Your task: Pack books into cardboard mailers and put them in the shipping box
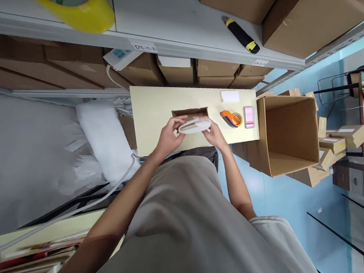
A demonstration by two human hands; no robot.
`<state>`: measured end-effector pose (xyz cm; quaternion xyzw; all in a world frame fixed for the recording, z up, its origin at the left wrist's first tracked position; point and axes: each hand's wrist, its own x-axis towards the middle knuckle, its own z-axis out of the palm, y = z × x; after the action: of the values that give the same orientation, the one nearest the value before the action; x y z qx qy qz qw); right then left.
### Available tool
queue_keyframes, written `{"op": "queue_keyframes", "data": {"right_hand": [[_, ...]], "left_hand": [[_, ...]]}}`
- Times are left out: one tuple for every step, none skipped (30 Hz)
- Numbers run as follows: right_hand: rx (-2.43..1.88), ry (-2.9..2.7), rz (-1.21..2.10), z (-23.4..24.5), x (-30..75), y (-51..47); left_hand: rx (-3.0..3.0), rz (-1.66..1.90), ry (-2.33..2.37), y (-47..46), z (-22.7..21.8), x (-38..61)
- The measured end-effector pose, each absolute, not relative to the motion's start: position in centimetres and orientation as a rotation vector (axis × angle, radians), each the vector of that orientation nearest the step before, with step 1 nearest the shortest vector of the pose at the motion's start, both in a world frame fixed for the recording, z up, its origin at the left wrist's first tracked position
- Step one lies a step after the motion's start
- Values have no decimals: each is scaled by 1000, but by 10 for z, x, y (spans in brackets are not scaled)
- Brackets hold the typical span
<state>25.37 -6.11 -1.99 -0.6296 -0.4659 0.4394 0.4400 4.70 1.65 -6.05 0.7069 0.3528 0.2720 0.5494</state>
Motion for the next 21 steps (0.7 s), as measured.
{"op": "queue_keyframes", "data": {"right_hand": [[-1602, -1153, 1048, -23, 258, -58], [-1632, -1154, 1011, -27, 262, -53], [-1653, -1166, 985, -30, 266, -49], [-1671, -1194, 969, -33, 269, -44], [-1697, -1239, 959, -35, 271, -40], [-1739, -1300, 950, -36, 272, -36], [-1803, -1374, 940, -35, 272, -33], [-1883, -1458, 925, -33, 271, -31], [-1975, -1544, 903, -30, 269, -29], [-2070, -1633, 876, -25, 266, -27], [-2162, -1717, 845, -21, 263, -26], [-2247, -1795, 813, -15, 259, -24], [-2325, -1866, 785, -11, 254, -21], [-2394, -1931, 765, -7, 250, -18], [-2453, -1990, 752, -4, 245, -15], [-2501, -2042, 746, -2, 241, -11], [-2540, -2083, 745, -2, 236, -7], [-2571, -2113, 747, -3, 233, -4], [-2600, -2129, 748, -5, 229, 0], [-2627, -2134, 747, -8, 227, 3], [-2654, -2131, 746, -13, 225, 5]], "left_hand": [[1703, 622, 887, 20, -70, 48], [1746, 578, 934, 23, -79, 48], [1803, 522, 973, 26, -88, 47], [1867, 468, 1002, 28, -96, 45], [1930, 425, 1024, 29, -103, 43], [1989, 398, 1043, 30, -109, 41], [2036, 385, 1059, 29, -113, 38], [2068, 379, 1072, 28, -115, 36], [2085, 373, 1084, 26, -117, 33], [2093, 365, 1091, 24, -118, 31], [2095, 359, 1091, 22, -119, 30], [2094, 354, 1086, 20, -120, 28], [2094, 351, 1077, 19, -120, 28], [2095, 352, 1069, 18, -121, 27], [2097, 355, 1065, 17, -122, 27], [2099, 361, 1064, 17, -123, 27], [2099, 369, 1065, 17, -124, 27], [2098, 377, 1066, 17, -125, 27], [2096, 384, 1067, 17, -126, 27], [2095, 390, 1067, 17, -128, 27], [2095, 393, 1066, 17, -129, 27]]}}
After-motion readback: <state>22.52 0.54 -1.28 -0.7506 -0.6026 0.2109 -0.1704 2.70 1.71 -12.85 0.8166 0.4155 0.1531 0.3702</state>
